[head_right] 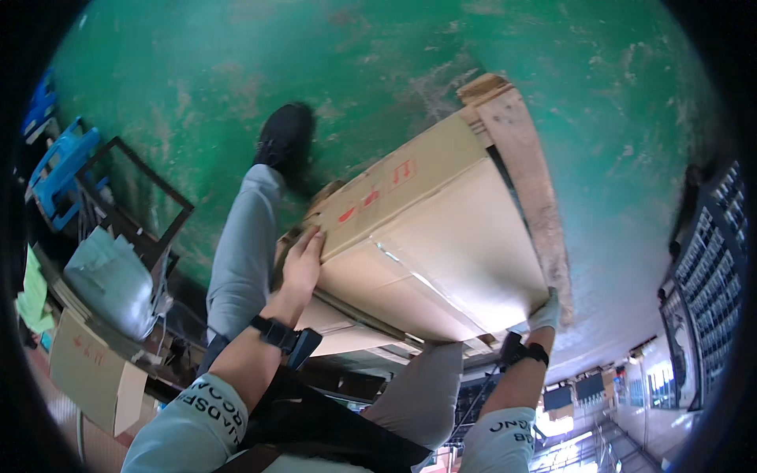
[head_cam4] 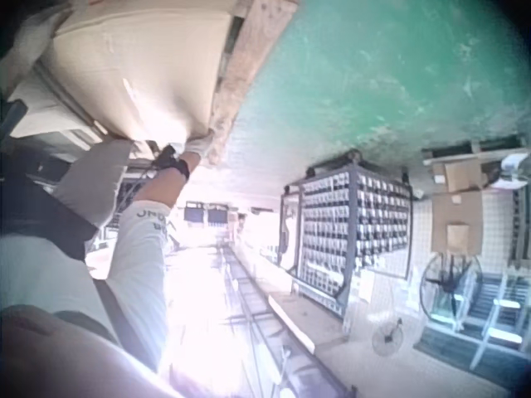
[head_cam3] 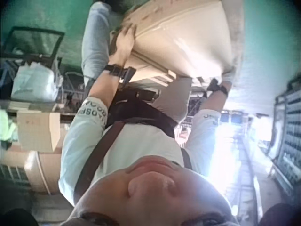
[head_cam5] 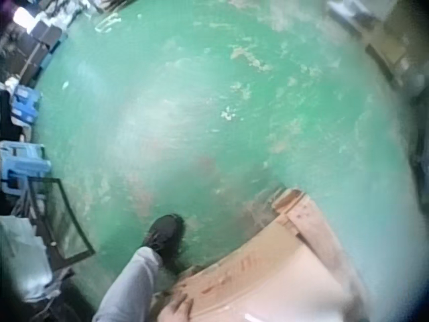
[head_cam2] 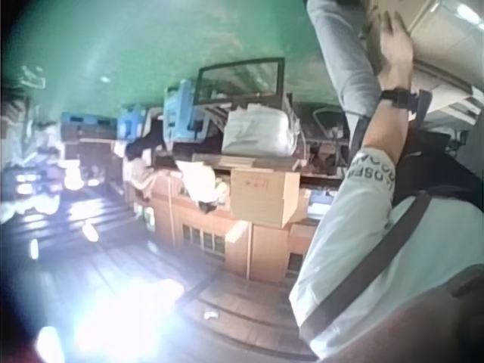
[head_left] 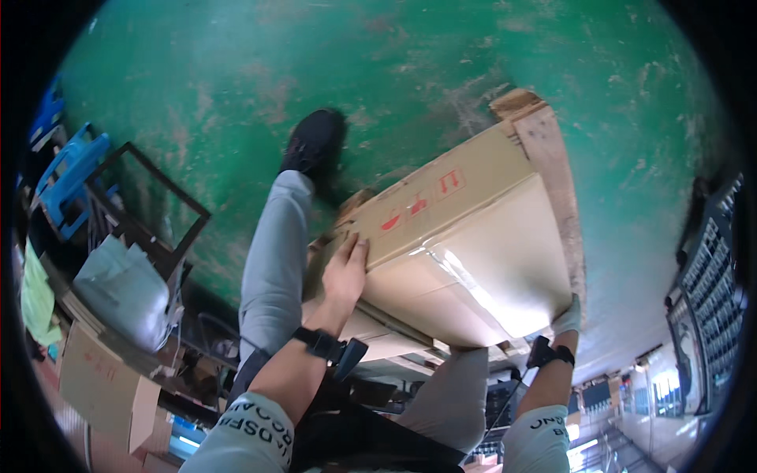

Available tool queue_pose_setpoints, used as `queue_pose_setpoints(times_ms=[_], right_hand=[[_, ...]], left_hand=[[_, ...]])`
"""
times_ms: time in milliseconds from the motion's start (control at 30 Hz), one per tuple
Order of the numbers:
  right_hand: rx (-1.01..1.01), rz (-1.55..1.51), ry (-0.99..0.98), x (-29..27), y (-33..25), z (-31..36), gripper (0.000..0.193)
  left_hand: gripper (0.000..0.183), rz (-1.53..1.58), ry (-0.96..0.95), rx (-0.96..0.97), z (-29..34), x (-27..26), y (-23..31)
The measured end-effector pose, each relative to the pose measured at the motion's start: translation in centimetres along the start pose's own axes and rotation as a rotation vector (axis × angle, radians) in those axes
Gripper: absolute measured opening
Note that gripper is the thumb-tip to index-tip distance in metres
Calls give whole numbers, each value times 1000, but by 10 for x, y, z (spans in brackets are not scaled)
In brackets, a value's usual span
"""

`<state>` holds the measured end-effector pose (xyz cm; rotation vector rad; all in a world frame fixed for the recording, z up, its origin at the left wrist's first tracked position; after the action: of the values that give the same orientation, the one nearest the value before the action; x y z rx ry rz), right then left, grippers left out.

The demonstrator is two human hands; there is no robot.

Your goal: Placing items with bubble wrap into a cardboard box and sealing it with tape.

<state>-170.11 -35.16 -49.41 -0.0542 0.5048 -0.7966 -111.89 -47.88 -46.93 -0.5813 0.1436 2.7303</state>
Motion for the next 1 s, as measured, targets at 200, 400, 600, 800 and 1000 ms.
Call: queue_pose_setpoints(times_ms=[200, 400, 600, 800, 1000], right_hand=[[-5, 15, 160, 18, 7, 22, 38], [49, 42, 103, 13, 11, 29, 38], [77, 0, 147, 12, 21, 36, 37], [50, 27, 191, 13, 18, 28, 40], [66, 70, 501, 83, 135, 142, 74]], left_hand=[[56, -95, -66, -78, 8, -7, 16], [56, -89, -76, -4, 1, -7, 17], [56, -144, -64, 1, 2, -3, 16], [53, -184, 7, 34, -4, -3, 12], [61, -502, 247, 143, 11, -39, 6]])
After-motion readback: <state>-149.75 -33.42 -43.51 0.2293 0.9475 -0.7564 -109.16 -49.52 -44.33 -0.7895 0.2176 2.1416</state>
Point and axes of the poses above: each hand's wrist, its own z-axis away from the middle knuckle, its own x-axis out of the palm, y = z × x, the point moved 4 cm from there along -z, towards the middle knuckle, and after that the axes turned 2 degrees about -z, right-handed, at the moved point
